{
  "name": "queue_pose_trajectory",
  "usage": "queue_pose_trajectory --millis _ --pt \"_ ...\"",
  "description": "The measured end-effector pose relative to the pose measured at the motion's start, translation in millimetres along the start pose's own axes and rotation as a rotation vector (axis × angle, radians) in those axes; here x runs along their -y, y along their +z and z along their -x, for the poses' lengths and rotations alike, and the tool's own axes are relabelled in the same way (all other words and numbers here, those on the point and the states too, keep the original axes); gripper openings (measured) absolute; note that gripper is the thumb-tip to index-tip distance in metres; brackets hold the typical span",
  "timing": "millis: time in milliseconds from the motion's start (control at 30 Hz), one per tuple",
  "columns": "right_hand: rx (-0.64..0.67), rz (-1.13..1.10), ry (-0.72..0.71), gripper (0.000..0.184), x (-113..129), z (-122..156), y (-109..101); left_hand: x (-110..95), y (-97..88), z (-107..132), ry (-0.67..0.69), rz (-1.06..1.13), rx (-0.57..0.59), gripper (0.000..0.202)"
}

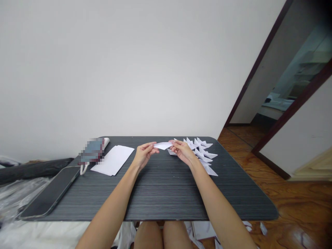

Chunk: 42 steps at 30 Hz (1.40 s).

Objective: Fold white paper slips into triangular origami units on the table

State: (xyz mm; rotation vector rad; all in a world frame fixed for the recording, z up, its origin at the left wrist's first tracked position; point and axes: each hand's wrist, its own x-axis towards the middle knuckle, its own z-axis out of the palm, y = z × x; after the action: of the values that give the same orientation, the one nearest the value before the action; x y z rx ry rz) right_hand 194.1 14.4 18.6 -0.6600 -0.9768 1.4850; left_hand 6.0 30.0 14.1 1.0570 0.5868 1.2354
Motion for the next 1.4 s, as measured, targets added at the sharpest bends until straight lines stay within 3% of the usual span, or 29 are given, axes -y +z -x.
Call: queue_pose_trajectory --millis 233,400,500,733,1067,1300,1400 --pt "-0.082 -0.125 0.087 0.007 -5 -3 -2 -2 1.5 1 0.023 -0.038 0.022 0.024" --pt "-0.129 -0.137 0.000 0.006 -4 -3 -3 4 2.2 -2 0.168 -0.236 -0.054 0.027" --pt "-0.135 -0.022 -0.048 0.008 -6 -2 2 6 4.7 -1 0.235 -0.348 -0.133 0.028" --pt "-0.326 0.334 -0.245 0.018 -20 -2 19 5 15.0 6 0.335 -0.403 -0.276 0.025" --pt "-0.387 0.363 -0.443 0.018 -15 2 26 4 13.6 5 0.231 -0.240 -0.186 0.029" --pt "-0.237 0.326 -0.391 0.017 -14 1 22 4 6.3 2 0.204 -0.240 -0.180 0.031" --pt "-0.236 0.370 -0.369 0.021 -12 2 20 2 3.9 1 0.196 -0.277 -0.162 0.033"
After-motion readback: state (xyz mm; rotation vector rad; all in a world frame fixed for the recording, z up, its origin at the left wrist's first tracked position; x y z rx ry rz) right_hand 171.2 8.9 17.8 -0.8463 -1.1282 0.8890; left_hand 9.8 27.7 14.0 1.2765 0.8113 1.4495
